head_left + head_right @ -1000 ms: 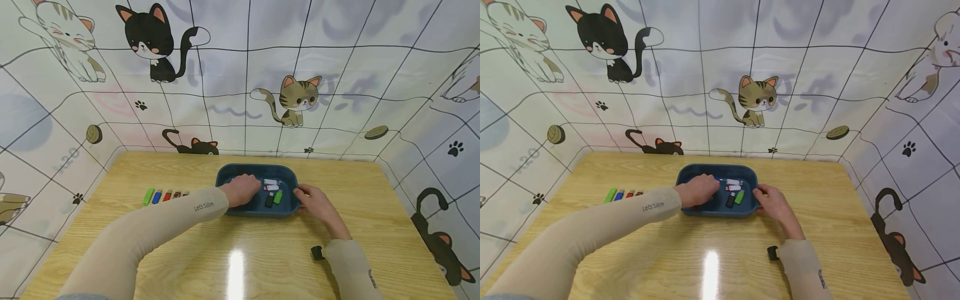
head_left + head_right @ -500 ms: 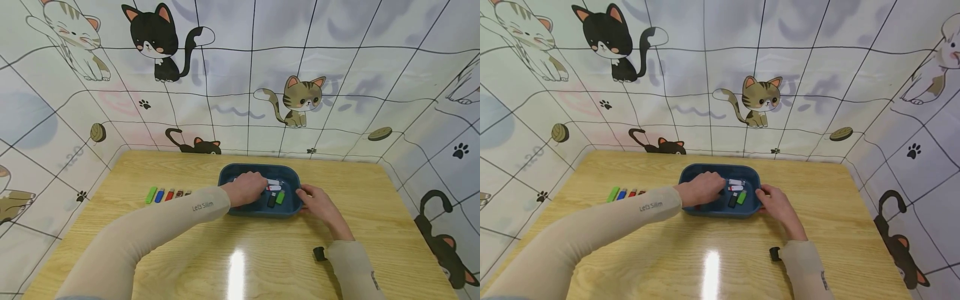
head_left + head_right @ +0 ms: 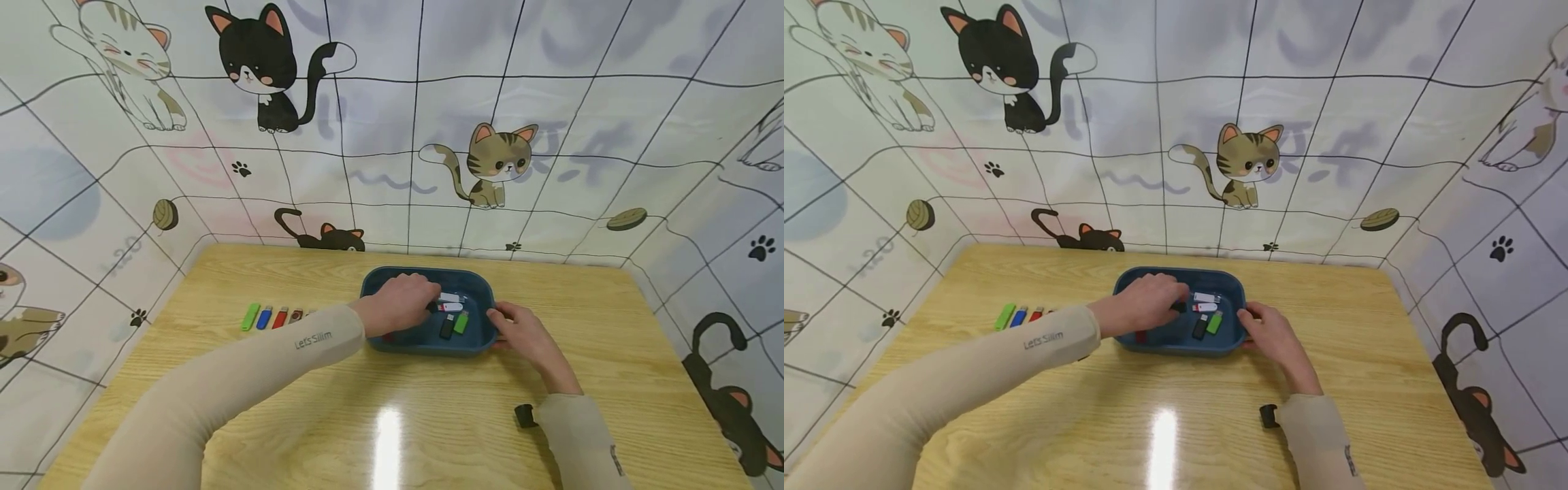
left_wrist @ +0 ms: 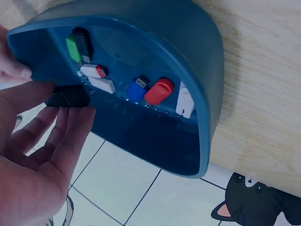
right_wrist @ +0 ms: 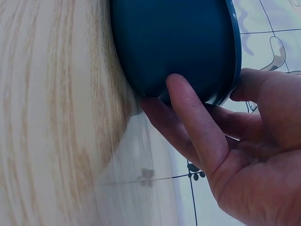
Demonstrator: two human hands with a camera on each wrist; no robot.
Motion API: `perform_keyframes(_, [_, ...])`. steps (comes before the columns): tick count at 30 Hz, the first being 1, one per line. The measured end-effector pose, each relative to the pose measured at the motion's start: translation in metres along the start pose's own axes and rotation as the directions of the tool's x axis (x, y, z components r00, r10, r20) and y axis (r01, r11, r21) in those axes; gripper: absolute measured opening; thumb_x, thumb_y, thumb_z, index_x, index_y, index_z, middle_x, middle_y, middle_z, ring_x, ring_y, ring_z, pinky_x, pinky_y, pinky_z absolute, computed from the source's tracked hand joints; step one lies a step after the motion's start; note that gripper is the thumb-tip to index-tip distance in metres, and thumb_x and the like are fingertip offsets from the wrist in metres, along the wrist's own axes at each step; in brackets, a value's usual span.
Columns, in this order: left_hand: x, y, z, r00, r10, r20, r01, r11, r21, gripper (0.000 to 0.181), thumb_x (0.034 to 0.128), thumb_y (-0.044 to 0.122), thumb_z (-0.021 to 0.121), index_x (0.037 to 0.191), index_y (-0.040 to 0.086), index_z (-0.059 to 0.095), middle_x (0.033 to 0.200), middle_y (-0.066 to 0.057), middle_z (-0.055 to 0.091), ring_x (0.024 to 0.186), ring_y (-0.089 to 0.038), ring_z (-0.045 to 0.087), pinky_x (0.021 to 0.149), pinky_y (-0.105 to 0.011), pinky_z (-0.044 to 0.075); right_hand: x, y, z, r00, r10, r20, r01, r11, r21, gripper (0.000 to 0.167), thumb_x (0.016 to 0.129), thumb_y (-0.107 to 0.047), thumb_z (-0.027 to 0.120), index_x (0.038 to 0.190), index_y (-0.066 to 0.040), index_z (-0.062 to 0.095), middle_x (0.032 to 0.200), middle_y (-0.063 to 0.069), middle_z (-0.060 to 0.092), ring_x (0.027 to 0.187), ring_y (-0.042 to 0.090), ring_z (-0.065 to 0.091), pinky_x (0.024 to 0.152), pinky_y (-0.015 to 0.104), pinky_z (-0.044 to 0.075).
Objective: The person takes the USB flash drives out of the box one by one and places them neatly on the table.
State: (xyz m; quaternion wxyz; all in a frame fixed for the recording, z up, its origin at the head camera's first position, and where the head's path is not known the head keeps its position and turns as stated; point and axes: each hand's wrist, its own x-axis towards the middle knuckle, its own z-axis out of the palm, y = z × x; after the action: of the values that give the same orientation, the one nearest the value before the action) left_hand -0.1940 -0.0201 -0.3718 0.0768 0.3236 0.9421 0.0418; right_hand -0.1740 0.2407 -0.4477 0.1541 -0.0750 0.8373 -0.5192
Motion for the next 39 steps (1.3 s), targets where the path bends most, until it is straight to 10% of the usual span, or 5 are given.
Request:
perform_keyframes(22, [-0.035,-0.016,-0.002,0.968,-0.112,-0.226,0.04,0.953,-0.3,0.025,0.097,0.021,0.075,0.118,0.007,0.073,0.101,-0.005,0.07,0.088,-0.018,0.066,0.079,-0.036,0.055,0.0,-0.001,-0.001,1.0,0.007,0.006,-0.007,1.0,-0.015,0.056,0.112,-0.027,0.046,0.15,0.013,0.039,0.145,0.037,0.047,0.113,0.041,0.068,0.083,0.039,0.061])
perform_keyframes(39, [-0.059,-0.027,0.009,0.901,-0.312,-0.3,0.112,0.838,-0.534,0.023,0.0958,0.019,0.077,0.114,0.006,0.072,0.095,-0.002,0.07,0.081,-0.014,0.064,0.073,-0.032,0.054,0.0,-0.002,-0.002,1.0,0.025,0.017,-0.025,1.0,0.001,0.058,0.112,-0.029,0.046,0.152,0.012,0.037,0.146,0.037,0.046,0.114,0.041,0.068,0.085,0.039,0.06])
